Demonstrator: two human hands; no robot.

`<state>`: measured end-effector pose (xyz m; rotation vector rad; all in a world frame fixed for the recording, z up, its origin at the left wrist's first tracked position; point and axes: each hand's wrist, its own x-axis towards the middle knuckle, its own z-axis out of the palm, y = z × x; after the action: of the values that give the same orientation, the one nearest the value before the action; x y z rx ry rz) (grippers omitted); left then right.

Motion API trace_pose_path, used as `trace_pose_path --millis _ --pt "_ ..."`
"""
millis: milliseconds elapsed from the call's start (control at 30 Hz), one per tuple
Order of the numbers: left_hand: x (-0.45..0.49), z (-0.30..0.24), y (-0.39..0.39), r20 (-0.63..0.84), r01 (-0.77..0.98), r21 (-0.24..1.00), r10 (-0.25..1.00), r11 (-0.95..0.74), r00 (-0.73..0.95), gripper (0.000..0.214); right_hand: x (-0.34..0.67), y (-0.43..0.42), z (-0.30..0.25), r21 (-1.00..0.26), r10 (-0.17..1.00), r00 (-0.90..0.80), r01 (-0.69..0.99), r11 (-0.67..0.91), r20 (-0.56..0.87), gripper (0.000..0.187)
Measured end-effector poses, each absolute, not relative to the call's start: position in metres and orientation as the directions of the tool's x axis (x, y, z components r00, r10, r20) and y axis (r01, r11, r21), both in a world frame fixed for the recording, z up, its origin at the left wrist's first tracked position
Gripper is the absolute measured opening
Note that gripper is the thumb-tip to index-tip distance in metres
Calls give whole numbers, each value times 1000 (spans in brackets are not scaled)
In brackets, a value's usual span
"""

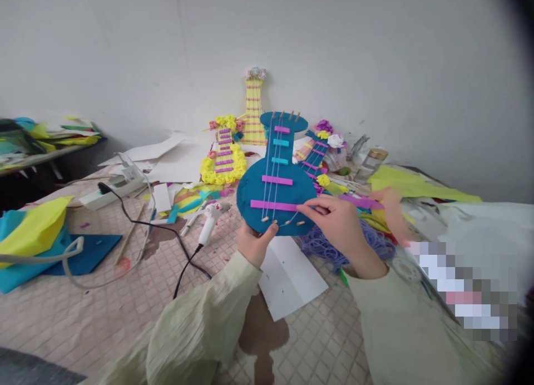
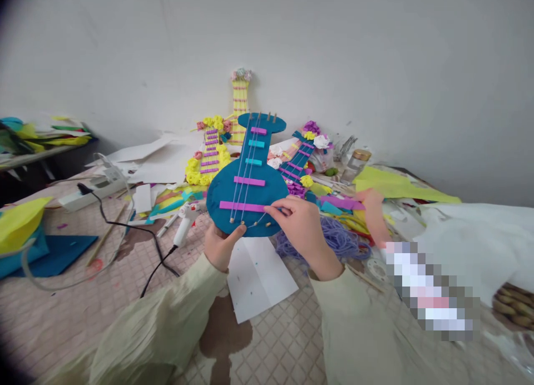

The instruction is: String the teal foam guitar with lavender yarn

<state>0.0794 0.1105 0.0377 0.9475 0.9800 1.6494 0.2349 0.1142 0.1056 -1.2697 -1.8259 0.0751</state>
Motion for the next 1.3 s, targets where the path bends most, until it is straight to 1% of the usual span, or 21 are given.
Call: trace_pose_path --millis 200,300,400,500,600,767,833,900,967,1000,1067,1200,1300 --pt "80 42 107 106 -353 921 978 -164 -177 43 239 114 110 -445 752 -186 707 549 632 20" --pt "81 42 106 89 -355 927 990 -124 -113 45 241 115 112 -405 721 -264 682 609 640 17" --pt "83 41 105 89 -356 928 993 -110 -75 45 241 117 112 -428 733 -323 644 634 599 17" --pt "83 39 105 84 -351 931 994 -102 -66 45 237 119 107 -448 751 -336 639 625 569 20" --pt "83 38 106 84 -352 931 995 -97 -52 44 234 121 102 -441 751 -336 646 623 568 19" --pt "82 33 108 96 -343 933 994 -109 -57 42 238 117 107 -415 714 -410 607 678 567 16" --pt "82 30 109 102 -354 929 994 -113 -51 43 243 112 115 -423 723 -448 599 680 527 17" --pt "82 29 109 101 -346 932 994 -110 -47 44 246 105 124 -454 727 -530 568 686 436 18" --pt "82 28 110 95 -319 942 995 -103 -39 44 248 100 131 -485 702 -615 520 703 358 18" --pt "82 29 110 95 -309 946 995 -100 -31 44 248 99 132 -487 692 -633 509 709 346 19" --pt "82 29 110 99 -308 947 995 -94 2 46 248 100 131 -456 700 -609 537 710 373 20" --pt "82 29 108 96 -324 943 995 -79 36 51 250 114 119 -325 750 -460 700 636 476 21" --pt "83 28 107 106 -316 945 994 -90 34 54 253 124 111 -300 765 -374 760 577 525 21"
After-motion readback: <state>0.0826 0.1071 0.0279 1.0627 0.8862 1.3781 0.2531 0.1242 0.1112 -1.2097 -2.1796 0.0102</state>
